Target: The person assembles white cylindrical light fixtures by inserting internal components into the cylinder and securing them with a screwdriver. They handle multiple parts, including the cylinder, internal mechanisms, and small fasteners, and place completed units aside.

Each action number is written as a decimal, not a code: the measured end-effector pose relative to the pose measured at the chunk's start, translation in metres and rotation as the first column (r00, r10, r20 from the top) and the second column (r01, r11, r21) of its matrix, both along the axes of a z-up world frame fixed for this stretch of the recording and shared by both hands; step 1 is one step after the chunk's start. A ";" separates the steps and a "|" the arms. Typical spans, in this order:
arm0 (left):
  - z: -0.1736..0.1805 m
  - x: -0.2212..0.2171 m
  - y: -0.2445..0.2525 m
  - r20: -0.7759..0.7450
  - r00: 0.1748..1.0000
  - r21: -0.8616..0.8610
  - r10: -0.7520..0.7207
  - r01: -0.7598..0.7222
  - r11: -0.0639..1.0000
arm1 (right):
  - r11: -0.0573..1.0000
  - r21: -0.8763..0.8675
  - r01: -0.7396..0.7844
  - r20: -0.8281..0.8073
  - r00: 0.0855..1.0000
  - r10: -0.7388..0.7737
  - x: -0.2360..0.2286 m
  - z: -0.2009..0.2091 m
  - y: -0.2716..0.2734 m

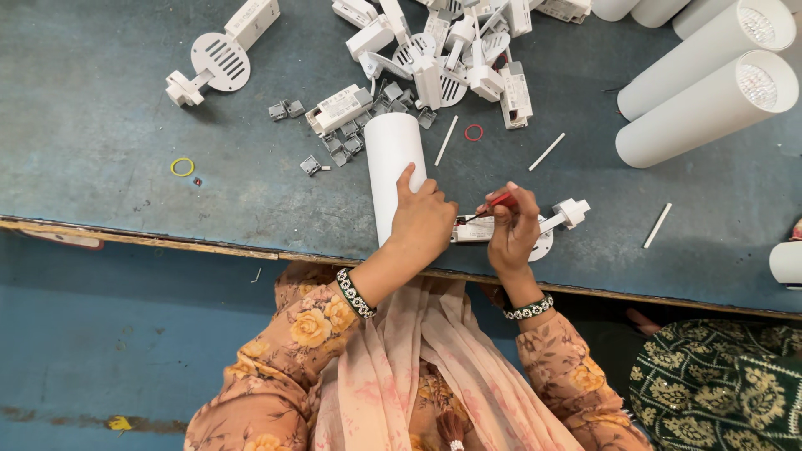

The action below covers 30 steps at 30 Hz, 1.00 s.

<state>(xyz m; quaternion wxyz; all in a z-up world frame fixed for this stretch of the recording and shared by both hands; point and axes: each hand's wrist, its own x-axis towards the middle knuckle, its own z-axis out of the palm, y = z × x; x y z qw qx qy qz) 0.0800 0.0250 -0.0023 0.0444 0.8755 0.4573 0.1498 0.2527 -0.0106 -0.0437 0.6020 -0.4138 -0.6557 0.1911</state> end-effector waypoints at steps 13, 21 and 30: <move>-0.004 0.005 0.011 -0.061 0.998 0.008 0.008 -0.007 1.000 | 0.994 0.099 0.037 0.161 0.986 -0.053 -0.001 -0.005 -0.005; 0.006 -0.007 0.013 0.147 0.989 -0.130 -0.022 0.041 0.991 | 0.995 0.085 0.047 0.112 0.992 -0.056 0.001 -0.012 -0.010; 0.010 -0.008 0.013 0.070 0.995 -0.121 -0.074 0.082 0.989 | 0.997 0.067 0.038 0.067 0.997 -0.042 0.000 -0.016 -0.012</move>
